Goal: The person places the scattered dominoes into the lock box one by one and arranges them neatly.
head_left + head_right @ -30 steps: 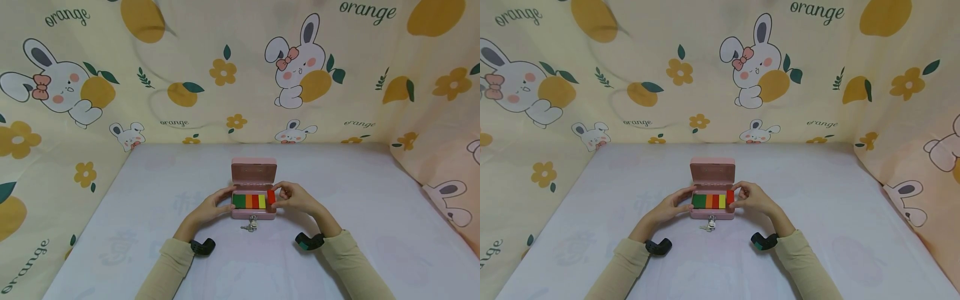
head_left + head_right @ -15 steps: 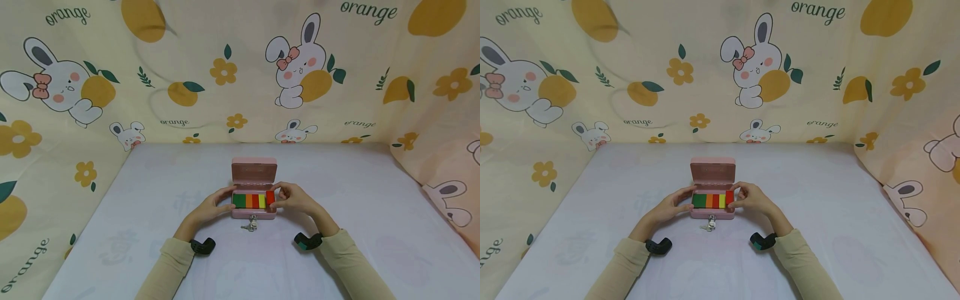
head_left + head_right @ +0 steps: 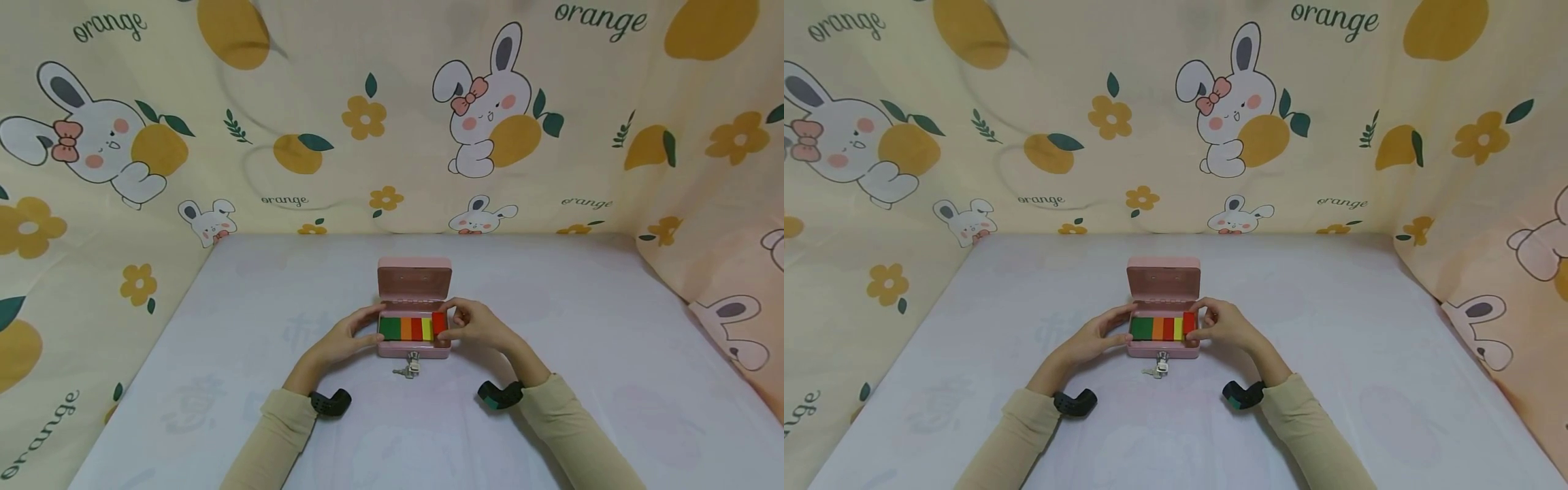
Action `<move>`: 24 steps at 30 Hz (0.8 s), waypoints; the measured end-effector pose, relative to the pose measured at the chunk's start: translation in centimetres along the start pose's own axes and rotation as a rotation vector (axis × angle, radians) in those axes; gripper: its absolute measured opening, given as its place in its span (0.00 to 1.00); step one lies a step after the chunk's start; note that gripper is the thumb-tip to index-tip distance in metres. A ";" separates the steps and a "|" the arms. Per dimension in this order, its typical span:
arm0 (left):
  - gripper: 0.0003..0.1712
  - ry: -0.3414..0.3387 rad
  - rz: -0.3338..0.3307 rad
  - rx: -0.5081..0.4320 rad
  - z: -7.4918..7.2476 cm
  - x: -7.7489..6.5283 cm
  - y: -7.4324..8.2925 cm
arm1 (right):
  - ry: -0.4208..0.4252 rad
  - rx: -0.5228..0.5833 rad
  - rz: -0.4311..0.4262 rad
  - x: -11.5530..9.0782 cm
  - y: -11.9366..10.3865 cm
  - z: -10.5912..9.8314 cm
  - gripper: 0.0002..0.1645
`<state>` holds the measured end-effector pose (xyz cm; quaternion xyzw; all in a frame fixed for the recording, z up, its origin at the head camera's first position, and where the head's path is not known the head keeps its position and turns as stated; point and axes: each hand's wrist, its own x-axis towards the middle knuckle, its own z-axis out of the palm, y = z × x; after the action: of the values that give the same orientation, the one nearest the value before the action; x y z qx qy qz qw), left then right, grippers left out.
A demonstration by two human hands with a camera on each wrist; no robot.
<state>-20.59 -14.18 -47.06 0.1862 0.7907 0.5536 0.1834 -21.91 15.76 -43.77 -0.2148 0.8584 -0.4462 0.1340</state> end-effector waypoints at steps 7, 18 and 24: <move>0.37 -0.002 0.004 -0.002 0.0 0.1 -0.2 | 0.011 -0.039 0.022 0.1 0.3 0.3 0.25; 0.37 0.004 -0.006 0.003 0.0 0.1 -0.3 | 0.029 -0.152 0.067 0.3 -0.1 0.7 0.25; 0.37 0.004 -0.006 -0.002 0.1 0.0 -0.2 | 0.022 -0.186 0.071 0.2 -0.6 0.8 0.24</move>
<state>-20.59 -14.19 -47.25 0.1826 0.7910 0.5542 0.1838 -21.61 14.81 -43.74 -0.1910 0.9046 -0.3617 0.1199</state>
